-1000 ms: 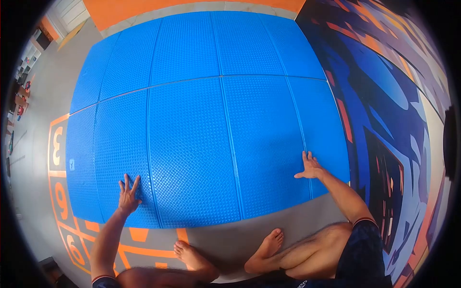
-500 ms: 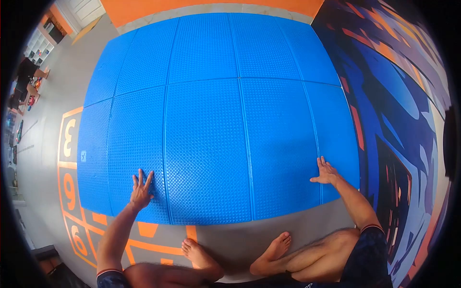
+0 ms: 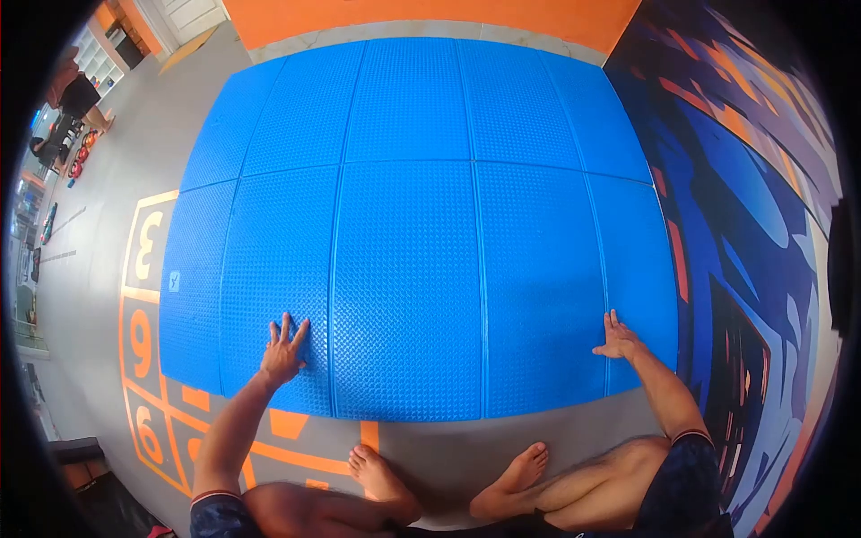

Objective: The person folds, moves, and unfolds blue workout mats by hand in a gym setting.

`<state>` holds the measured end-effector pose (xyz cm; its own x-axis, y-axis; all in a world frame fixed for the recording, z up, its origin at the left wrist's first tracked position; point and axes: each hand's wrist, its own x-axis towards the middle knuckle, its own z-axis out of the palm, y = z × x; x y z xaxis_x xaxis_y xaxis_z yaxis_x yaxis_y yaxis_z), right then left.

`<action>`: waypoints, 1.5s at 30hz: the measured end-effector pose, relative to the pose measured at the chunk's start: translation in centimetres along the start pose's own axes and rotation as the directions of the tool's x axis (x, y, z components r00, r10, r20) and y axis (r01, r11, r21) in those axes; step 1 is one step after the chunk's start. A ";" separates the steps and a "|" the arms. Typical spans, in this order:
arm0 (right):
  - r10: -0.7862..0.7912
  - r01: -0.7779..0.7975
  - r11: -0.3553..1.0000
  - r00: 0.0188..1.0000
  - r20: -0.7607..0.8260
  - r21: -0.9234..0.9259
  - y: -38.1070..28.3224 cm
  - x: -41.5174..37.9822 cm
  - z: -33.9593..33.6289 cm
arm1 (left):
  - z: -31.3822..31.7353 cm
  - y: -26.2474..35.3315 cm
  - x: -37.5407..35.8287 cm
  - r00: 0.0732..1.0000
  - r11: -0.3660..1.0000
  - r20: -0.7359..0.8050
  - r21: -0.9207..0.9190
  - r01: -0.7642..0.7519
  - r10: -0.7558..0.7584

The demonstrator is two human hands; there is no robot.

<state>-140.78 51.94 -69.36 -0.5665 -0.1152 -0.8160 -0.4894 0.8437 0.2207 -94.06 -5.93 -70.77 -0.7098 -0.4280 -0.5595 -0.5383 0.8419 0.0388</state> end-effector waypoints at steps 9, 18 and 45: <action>-0.106 0.188 0.935 0.958 -0.267 0.301 -3.8 -3.7 2.9 | 0.9 1.2 -0.5 0.980 0.991 -0.200 -0.136 -0.012 -0.016; -0.270 0.345 0.869 0.931 -0.244 0.354 -5.4 -11.7 1.4 | 0.4 1.7 -3.9 0.965 0.884 -0.254 -0.434 -0.175 0.066; -0.118 0.286 0.629 0.954 -0.275 0.723 -1.8 -63.5 -12.5 | -25.8 6.0 -59.4 0.790 -0.103 0.398 -0.911 0.398 -0.466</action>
<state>-112.16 51.17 -11.28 -0.6648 -0.3537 -0.6580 0.0098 0.8766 -0.4811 -66.88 16.09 -15.91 -0.1287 -0.5999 -0.7896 -0.6414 -0.5569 0.5277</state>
